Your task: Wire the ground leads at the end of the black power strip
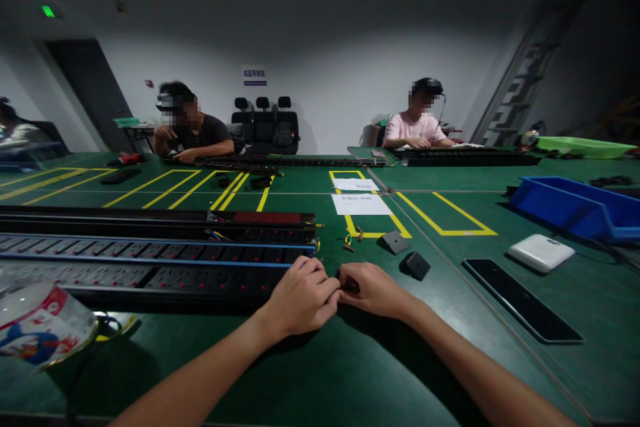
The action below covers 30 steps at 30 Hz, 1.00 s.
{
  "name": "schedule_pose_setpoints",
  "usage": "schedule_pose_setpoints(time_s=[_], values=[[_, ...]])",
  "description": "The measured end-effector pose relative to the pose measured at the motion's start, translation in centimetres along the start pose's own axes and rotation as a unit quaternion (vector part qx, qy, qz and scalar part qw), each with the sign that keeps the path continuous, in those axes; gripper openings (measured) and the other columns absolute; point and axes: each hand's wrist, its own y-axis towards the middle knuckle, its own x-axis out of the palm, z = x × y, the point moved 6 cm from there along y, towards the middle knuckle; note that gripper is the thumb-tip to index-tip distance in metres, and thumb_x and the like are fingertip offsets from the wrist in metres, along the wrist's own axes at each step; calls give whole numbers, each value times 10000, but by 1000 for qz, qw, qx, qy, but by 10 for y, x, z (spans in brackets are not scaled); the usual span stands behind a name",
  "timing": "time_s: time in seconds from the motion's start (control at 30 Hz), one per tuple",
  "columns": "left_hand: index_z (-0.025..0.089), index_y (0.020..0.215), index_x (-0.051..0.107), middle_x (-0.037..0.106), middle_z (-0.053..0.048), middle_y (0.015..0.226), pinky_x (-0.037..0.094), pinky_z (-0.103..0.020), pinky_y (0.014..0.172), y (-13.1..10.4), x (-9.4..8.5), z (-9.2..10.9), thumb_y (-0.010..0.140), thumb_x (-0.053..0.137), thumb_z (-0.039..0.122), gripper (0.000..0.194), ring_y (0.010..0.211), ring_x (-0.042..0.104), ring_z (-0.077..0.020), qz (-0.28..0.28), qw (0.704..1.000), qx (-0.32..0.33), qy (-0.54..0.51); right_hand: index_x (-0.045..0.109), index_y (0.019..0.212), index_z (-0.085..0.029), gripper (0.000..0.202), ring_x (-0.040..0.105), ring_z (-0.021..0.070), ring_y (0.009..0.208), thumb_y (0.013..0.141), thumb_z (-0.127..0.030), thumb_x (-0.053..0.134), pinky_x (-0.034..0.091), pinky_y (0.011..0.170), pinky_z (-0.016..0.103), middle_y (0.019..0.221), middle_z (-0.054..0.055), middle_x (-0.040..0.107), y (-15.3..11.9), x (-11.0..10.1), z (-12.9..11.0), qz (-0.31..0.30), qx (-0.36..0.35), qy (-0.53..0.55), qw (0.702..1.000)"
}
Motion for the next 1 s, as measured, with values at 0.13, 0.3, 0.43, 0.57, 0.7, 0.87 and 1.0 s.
schedule_pose_setpoints(time_s=[0.13, 0.3, 0.43, 0.57, 0.7, 0.87, 1.0], values=[[201, 988, 696, 703, -55, 853, 393, -395, 864, 0, 0, 0, 961, 514, 283, 201, 941, 559, -233, -4, 1000, -5, 0, 562, 796, -201, 346, 477, 125, 603, 914, -520, 624, 259, 556, 251, 719, -6, 601, 0, -1, -1, -9, 2, -8, 1000], [199, 989, 695, 702, -58, 851, 395, -390, 856, 0, 0, 0, 959, 517, 276, 196, 931, 560, -230, -8, 1000, -2, -3, 575, 808, -201, 363, 496, 133, 613, 918, -546, 607, 266, 561, 256, 730, 5, 614, 0, -1, -1, -14, 9, -12, 1000], [201, 960, 689, 699, -54, 843, 394, -390, 860, 0, 2, 0, 956, 520, 274, 185, 929, 558, -233, -14, 1000, 0, 3, 574, 807, -201, 364, 495, 130, 610, 916, -546, 612, 258, 559, 254, 729, 2, 615, 0, 0, 0, -13, 9, -13, 1000], [201, 951, 682, 700, -52, 845, 390, -396, 871, -1, 3, 0, 955, 526, 273, 172, 941, 563, -235, -20, 1000, 0, 6, 577, 805, -198, 368, 492, 128, 608, 918, -547, 611, 258, 559, 251, 725, 2, 614, 0, 0, 0, -12, 9, -5, 1000], [207, 978, 684, 709, -49, 861, 386, -402, 875, -1, 3, -1, 961, 521, 285, 181, 952, 566, -240, -15, 1000, -10, 6, 588, 815, -195, 379, 497, 129, 611, 916, -560, 608, 267, 562, 252, 731, 5, 621, 0, 1, 2, -11, 11, -2, 1000], [201, 1024, 684, 713, -62, 861, 386, -417, 873, 0, 0, 2, 956, 521, 300, 203, 961, 566, -253, -7, 1000, -13, 21, 589, 799, -190, 405, 501, 138, 609, 910, -579, 598, 275, 554, 255, 725, 17, 626, 1, 4, 6, -17, 20, 0, 1000], [201, 1079, 679, 713, -74, 854, 390, -436, 855, -1, -1, 1, 945, 525, 337, 245, 969, 563, -278, 8, 999, -42, 33, 580, 789, -192, 361, 519, 146, 619, 908, -532, 614, 294, 558, 254, 732, 22, 632, 1, 4, 7, -11, 13, 5, 1000]])
